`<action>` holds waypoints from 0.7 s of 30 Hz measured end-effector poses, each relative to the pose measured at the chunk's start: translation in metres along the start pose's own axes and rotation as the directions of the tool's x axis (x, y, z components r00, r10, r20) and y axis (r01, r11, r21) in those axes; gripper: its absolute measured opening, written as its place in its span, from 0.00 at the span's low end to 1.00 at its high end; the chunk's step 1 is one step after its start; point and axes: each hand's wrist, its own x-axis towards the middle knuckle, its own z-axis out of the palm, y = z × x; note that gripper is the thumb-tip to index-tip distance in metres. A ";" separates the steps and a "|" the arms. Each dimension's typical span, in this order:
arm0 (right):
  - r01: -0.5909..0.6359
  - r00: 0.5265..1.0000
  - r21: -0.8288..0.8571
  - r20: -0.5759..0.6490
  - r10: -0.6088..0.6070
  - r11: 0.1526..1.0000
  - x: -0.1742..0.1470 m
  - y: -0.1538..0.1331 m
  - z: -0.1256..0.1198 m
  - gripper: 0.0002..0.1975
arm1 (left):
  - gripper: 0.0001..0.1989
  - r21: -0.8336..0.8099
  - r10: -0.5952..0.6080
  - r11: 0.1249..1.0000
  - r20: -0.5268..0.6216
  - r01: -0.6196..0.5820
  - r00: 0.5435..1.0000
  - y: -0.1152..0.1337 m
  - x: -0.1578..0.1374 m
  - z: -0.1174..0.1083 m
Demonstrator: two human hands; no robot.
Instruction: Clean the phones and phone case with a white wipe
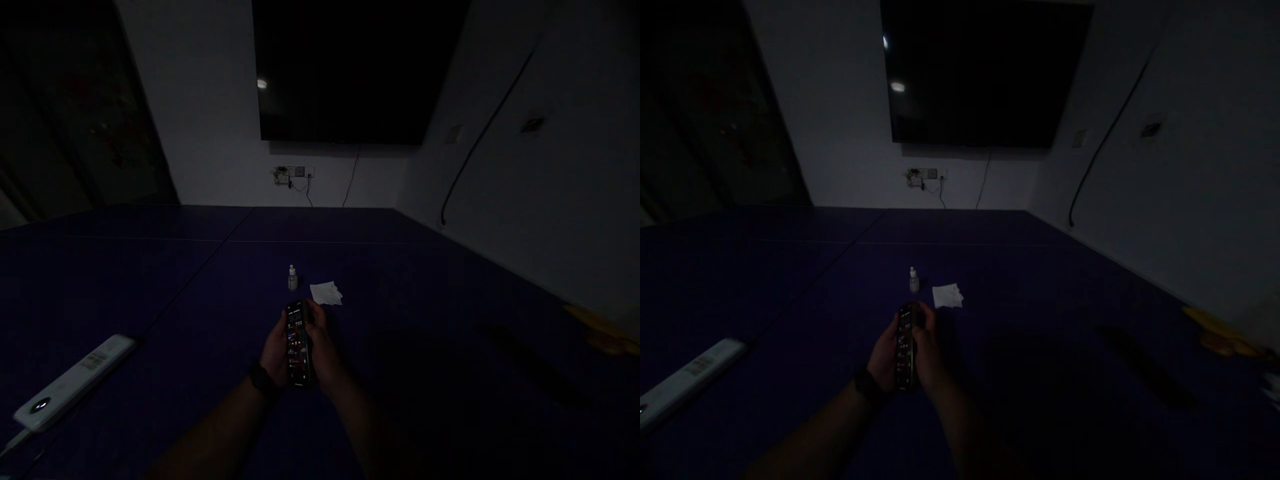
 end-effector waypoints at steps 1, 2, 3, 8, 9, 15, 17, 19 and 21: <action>-0.002 1.000 -0.007 0.006 0.002 1.000 0.000 -0.002 -0.001 0.28 | 0.27 0.006 -0.001 1.000 0.003 0.001 1.000 0.001 -0.001 0.001; -0.013 1.000 -0.017 0.011 0.013 1.000 0.001 -0.004 -0.003 0.27 | 0.27 0.013 0.003 1.000 0.005 -0.003 1.000 0.003 -0.001 0.002; -0.030 0.999 -0.029 0.015 0.030 0.999 0.002 -0.006 -0.005 0.25 | 0.27 0.022 0.016 1.000 0.005 -0.016 1.000 0.005 -0.002 0.003; -0.083 0.996 -0.084 -0.036 0.081 0.993 0.013 -0.017 -0.012 0.18 | 0.26 0.082 0.329 0.942 -0.044 -0.325 0.943 0.009 -0.002 0.016; -0.078 0.996 -0.089 -0.045 0.075 0.993 0.015 -0.018 -0.012 0.17 | 0.26 0.114 0.407 0.910 -0.049 -0.400 0.912 0.009 -0.002 0.018; 0.003 1.000 -0.100 -0.003 -0.003 0.995 0.023 -0.018 -0.005 0.16 | 0.30 0.320 0.563 0.779 0.021 -0.539 0.826 0.002 -0.009 0.023; 0.055 0.998 -0.135 0.013 -0.053 0.989 0.022 -0.016 -0.007 0.15 | 0.29 0.359 0.540 0.777 0.044 -0.518 0.840 0.006 -0.012 0.023; 0.112 0.994 -0.193 0.008 -0.113 0.975 0.020 -0.014 -0.011 0.14 | 0.26 0.413 0.544 0.750 0.059 -0.516 0.837 0.013 -0.017 0.023; 0.149 0.988 -0.251 -0.001 -0.154 0.956 0.017 -0.012 -0.015 0.13 | 0.20 0.517 0.600 0.659 0.077 -0.546 0.797 0.021 -0.021 0.024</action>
